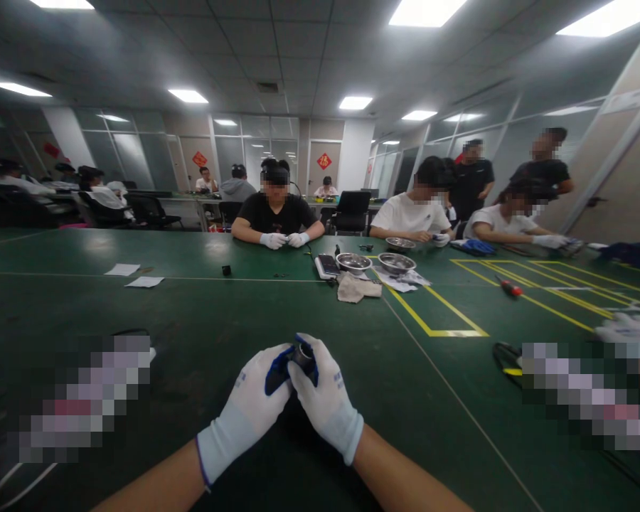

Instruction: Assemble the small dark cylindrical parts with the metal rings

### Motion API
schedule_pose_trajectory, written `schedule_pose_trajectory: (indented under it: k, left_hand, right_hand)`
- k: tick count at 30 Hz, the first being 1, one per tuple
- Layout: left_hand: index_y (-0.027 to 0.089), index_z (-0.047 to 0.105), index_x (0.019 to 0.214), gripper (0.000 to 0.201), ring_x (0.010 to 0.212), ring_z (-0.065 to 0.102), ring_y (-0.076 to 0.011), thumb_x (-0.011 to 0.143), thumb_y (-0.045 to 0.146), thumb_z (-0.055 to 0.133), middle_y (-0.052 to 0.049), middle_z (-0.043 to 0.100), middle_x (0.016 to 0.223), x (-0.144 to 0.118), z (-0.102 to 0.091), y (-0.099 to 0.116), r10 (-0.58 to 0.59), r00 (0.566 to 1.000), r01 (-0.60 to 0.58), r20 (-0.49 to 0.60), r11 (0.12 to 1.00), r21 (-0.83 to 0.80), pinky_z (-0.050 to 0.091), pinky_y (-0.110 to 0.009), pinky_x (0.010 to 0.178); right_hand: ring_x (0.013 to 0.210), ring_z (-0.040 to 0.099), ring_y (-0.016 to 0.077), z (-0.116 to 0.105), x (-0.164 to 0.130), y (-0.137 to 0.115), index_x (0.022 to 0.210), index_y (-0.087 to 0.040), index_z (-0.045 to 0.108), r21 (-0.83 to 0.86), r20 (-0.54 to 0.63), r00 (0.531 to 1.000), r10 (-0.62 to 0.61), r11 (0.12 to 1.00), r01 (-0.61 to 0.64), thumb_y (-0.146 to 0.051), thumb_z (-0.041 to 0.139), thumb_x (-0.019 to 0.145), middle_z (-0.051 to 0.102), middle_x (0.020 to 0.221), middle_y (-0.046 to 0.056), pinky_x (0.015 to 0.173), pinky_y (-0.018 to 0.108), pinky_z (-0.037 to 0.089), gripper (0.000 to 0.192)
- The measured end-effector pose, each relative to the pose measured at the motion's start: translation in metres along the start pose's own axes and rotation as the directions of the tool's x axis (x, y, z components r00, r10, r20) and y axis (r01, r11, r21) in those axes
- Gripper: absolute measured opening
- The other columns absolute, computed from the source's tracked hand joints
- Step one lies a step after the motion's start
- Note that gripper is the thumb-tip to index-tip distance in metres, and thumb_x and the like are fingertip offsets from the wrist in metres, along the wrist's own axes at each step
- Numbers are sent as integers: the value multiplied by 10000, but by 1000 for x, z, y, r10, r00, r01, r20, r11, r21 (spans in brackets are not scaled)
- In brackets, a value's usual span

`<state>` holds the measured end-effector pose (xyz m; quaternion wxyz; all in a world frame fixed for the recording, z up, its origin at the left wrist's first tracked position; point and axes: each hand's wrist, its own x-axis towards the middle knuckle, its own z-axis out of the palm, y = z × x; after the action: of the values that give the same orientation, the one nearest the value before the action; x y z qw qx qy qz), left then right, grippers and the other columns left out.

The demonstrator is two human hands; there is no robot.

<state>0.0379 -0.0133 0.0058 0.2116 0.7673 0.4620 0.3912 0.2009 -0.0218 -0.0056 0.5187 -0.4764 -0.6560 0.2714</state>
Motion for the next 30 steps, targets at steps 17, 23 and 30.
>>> schedule_pose_trajectory:
  k: [17, 23, 30]
  left_hand:
    - [226, 640, 1345, 478, 1297, 634, -305, 868, 198, 631, -94, 709, 1342, 0, -1, -1, 57, 998, -55, -14, 994, 98, 380, -620, 1208]
    - [230, 661, 1326, 508, 1303, 625, -310, 823, 159, 662, -93, 716, 1326, 0, 4, -9, 32, 999, -30, -28, 995, 97, 417, -595, 1186]
    - [228, 674, 1317, 516, 1310, 617, -335, 805, 163, 670, -101, 718, 1321, 0, 2, -7, 9, 1000, -8, -6, 993, 116, 432, -606, 1168]
  right_hand:
    - [1139, 705, 267, 1, 0, -4, 1299, -229, 610, 8, 12, 1000, -25, 1000, 25, -374, 590, 956, 725, 1210, 99, 994, 443, 596, 373]
    - [1102, 719, 275, 1, 0, -4, 1291, -224, 615, -31, -22, 1000, -14, 999, 13, -385, 592, 938, 736, 1166, 102, 971, 448, 607, 389]
    - [1071, 723, 277, 1, -1, -4, 1280, -215, 623, -53, -35, 999, -2, 999, 0, -413, 603, 937, 742, 1141, 102, 946, 441, 610, 396]
